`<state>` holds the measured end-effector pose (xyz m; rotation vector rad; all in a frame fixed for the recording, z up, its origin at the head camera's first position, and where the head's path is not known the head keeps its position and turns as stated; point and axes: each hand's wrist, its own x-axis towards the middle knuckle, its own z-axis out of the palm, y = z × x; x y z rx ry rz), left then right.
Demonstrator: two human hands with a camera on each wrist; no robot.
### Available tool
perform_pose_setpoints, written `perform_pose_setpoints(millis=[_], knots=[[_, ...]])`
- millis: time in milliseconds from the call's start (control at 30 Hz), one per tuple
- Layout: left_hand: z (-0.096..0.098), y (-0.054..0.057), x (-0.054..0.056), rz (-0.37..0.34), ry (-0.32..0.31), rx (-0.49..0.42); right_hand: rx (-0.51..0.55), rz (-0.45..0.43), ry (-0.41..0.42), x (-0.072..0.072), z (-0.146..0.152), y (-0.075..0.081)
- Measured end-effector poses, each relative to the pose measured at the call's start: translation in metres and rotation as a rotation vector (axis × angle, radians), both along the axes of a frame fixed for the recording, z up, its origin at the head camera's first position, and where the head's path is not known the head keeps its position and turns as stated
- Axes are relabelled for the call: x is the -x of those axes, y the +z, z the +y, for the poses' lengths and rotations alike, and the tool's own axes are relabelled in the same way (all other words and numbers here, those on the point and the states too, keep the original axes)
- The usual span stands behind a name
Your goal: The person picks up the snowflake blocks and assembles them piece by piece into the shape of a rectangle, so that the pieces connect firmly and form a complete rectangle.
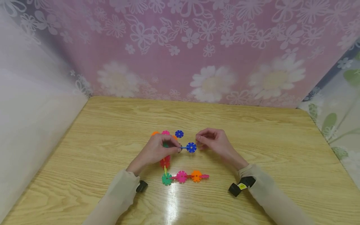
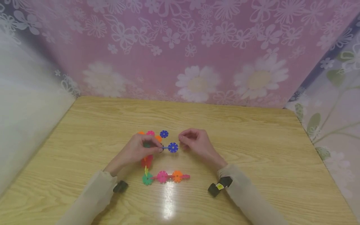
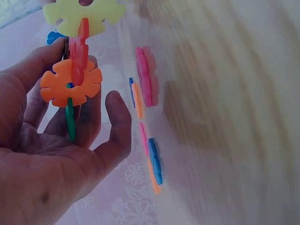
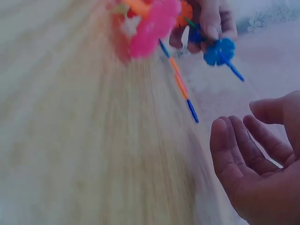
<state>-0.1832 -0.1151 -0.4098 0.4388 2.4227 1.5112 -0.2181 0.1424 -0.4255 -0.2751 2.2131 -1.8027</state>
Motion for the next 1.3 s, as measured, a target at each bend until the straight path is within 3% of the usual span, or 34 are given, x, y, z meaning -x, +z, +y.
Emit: perform_pose_setpoints(millis=[367,633,900,1133,1300], knots=[[-0.006,0.000,-0.004,-0.011,0.016,0.014,-0.391,0.299,0.097,0.030,-0.006,0.000],[-0.008,0.001,-0.006,-0.033,0.026,0.016,-0.456,0.362,0.180,0.047,-0.018,-0.005],[-0.013,0.000,-0.006,-0.031,0.021,0.018,-0.562,0.375,0.312,0.053,-0.032,-0.003],[-0.015,0.000,-0.007,-0.043,0.013,0.014,-0.642,0.423,0.336,0.055,-0.038,-0.004],[-0.018,0.000,-0.007,-0.043,0.017,0.026,-0.641,0.449,0.338,0.057,-0.039,-0.002]])
